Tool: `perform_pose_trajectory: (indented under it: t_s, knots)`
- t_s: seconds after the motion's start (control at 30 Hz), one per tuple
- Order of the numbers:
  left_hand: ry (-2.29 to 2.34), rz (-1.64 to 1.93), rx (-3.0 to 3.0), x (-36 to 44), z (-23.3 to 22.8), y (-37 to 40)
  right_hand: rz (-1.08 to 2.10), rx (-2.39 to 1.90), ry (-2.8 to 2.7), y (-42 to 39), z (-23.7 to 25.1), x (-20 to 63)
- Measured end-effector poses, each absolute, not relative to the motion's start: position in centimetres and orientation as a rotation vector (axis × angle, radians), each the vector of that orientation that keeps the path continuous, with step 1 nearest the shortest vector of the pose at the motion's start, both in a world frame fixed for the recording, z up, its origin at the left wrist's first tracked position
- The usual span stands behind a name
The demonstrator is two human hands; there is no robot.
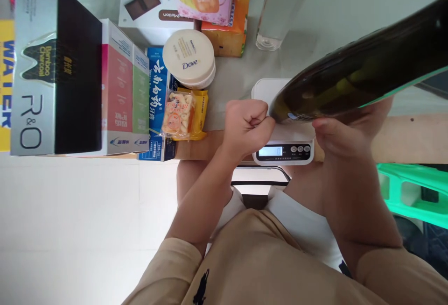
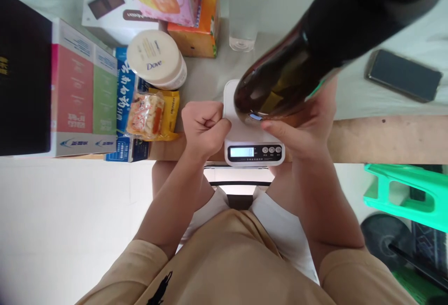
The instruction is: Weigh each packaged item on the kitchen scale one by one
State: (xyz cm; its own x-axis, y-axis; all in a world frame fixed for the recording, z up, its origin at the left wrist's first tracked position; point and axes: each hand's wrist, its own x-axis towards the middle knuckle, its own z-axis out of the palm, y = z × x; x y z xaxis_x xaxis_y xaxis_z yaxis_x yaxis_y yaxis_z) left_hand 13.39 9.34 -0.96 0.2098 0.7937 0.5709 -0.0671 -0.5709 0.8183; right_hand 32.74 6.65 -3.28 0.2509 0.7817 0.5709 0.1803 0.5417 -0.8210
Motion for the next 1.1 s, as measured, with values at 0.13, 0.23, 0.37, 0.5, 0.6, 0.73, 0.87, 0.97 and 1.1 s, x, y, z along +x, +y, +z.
perform_pose_trajectory:
  t_s: [0.13,0.23,0.37,0.5,0.6,0.73,0.87,0.97,1.1]
  knots:
    - [0.705,1.466,1.759,13.3,-1.4,9.4,0.526,-1.03,-1.276,7.0,-3.8,32.7]
    - [0.699,1.487,1.767,12.9,-1.7,9.4,0.409,-1.015,-1.122,6.7,-3.7,33.0]
    - [0.81,1.437,1.681,12.3,-1.7,9.1,0.393,-1.081,-0.703,6.2,-3.2,34.7]
    - [0.885,1.402,1.633,12.0,-1.7,8.9,0.333,-1.049,-0.561,6.3,-2.8,35.5]
    - [0.909,1.385,1.633,11.9,-2.0,8.9,0.297,-1.022,-0.564,6.2,-2.7,35.1]
    - [0.958,1.304,1.651,12.0,-2.3,8.8,0.341,-1.035,-0.543,6.1,-2.7,34.7]
    - [0.934,1.308,1.661,12.3,-2.4,8.8,0.36,-1.069,-0.506,6.4,-2.4,34.8]
    - [0.871,1.373,1.694,12.7,-2.5,9.0,0.381,-1.102,-0.506,6.4,-2.1,34.8]
    - [0.842,1.45,1.715,13.1,-2.6,9.3,0.392,-1.112,-0.576,6.2,-2.5,34.8]
